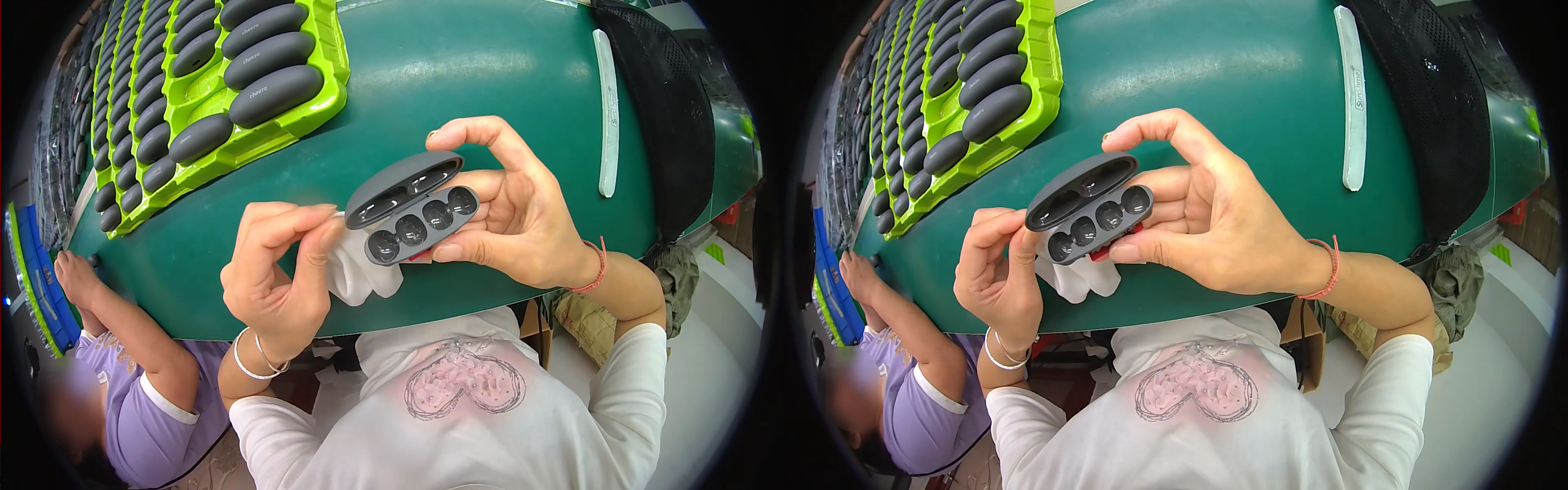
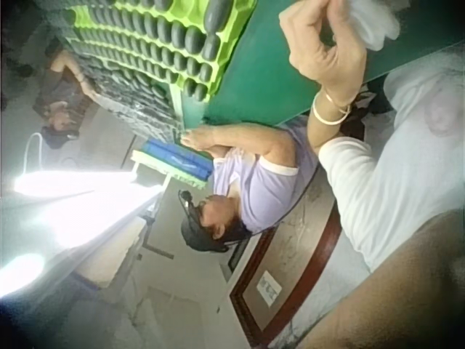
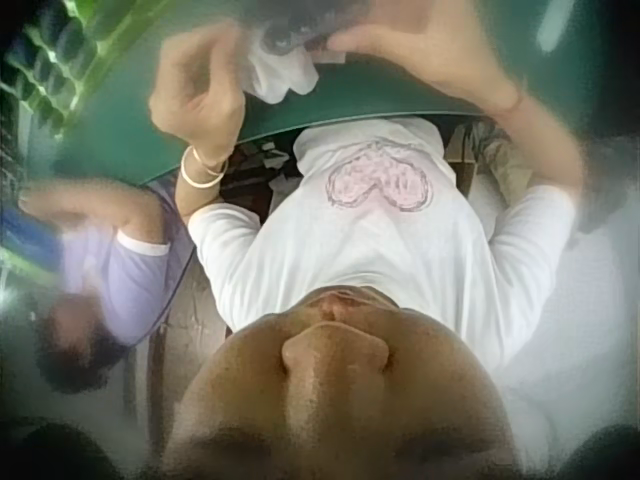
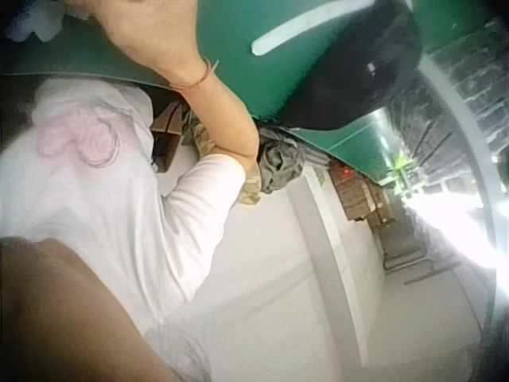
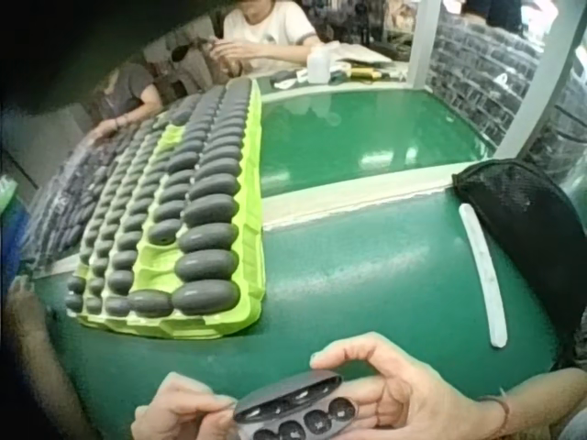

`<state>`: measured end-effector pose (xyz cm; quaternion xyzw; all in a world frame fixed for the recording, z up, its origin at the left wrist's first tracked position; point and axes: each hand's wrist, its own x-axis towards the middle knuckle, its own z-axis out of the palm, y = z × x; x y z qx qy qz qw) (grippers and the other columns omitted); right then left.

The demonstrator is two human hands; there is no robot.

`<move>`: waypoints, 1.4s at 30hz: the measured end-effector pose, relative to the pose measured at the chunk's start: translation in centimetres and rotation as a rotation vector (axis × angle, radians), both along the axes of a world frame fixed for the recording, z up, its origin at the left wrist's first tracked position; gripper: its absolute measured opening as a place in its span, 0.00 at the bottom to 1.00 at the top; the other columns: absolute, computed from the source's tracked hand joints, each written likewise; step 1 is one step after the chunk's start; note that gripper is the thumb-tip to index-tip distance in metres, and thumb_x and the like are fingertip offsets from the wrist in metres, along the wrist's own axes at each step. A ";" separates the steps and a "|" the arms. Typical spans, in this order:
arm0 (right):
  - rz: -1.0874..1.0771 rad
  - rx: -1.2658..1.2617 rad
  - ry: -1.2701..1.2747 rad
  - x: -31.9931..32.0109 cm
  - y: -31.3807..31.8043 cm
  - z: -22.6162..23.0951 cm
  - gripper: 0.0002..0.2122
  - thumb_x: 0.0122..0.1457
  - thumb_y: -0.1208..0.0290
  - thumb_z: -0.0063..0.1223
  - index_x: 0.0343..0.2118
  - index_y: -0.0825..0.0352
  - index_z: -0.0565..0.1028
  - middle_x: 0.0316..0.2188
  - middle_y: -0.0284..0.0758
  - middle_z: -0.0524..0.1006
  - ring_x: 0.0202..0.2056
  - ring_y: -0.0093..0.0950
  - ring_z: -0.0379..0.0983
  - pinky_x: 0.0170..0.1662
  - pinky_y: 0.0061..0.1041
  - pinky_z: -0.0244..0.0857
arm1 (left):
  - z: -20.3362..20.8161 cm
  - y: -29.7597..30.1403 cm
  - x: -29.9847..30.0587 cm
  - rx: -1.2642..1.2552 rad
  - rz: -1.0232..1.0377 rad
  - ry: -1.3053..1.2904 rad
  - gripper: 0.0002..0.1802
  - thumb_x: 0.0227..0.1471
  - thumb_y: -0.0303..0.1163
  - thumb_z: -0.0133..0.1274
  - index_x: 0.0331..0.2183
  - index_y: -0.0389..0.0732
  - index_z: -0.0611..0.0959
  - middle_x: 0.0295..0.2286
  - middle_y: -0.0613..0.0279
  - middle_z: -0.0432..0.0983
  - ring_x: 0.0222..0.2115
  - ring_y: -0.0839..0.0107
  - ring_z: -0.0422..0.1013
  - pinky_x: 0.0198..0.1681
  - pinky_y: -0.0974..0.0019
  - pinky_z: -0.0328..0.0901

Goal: The person cleans a small grey electronic case using a white tissue and a wooden stick. They wipe the interior and exterior surfaces, open and close the case, and use the stick to clean the charging port.

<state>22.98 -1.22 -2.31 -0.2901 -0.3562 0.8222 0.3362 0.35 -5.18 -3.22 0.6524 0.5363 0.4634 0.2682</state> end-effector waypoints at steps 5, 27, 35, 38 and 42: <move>-0.039 -0.068 0.001 -0.5 0.0 0.4 0.31 0.50 0.91 0.53 0.54 0.71 0.51 0.40 0.46 0.75 0.44 0.30 0.74 0.49 0.27 0.71 | 0.0 0.3 0.0 0.025 -0.012 0.011 0.09 0.40 0.15 0.62 0.29 0.32 0.80 0.23 0.59 0.76 0.24 0.72 0.69 0.27 0.74 0.64; -0.002 0.272 -0.107 -0.3 -0.5 -0.4 0.30 0.51 0.87 0.56 0.54 0.72 0.52 0.43 0.49 0.74 0.47 0.36 0.73 0.51 0.32 0.70 | 0.3 1.0 -0.7 0.053 -0.193 0.080 0.20 0.60 0.40 0.43 0.38 0.33 0.82 0.36 0.52 0.78 0.37 0.63 0.64 0.45 0.63 0.57; 0.009 0.363 -0.162 -0.4 -0.8 -0.3 0.30 0.50 0.91 0.54 0.54 0.73 0.52 0.41 0.48 0.74 0.45 0.33 0.74 0.48 0.27 0.72 | 0.2 0.5 0.0 0.079 -0.232 -0.024 0.20 0.57 0.40 0.49 0.39 0.30 0.81 0.28 0.58 0.80 0.27 0.66 0.67 0.36 0.66 0.60; 0.060 0.309 -0.180 -0.1 -0.7 0.1 0.30 0.51 0.90 0.53 0.55 0.73 0.52 0.39 0.45 0.76 0.43 0.31 0.75 0.47 0.26 0.73 | 0.6 0.5 -0.1 0.041 -0.251 0.043 0.17 0.53 0.36 0.54 0.37 0.31 0.82 0.29 0.57 0.80 0.27 0.66 0.68 0.35 0.66 0.62; 0.054 0.240 -0.157 -0.2 -0.8 -0.2 0.29 0.53 0.89 0.52 0.56 0.73 0.52 0.37 0.46 0.76 0.41 0.30 0.76 0.45 0.25 0.73 | 0.3 1.0 0.0 0.162 -0.333 0.107 0.15 0.48 0.34 0.58 0.37 0.33 0.83 0.30 0.56 0.80 0.27 0.65 0.69 0.35 0.66 0.63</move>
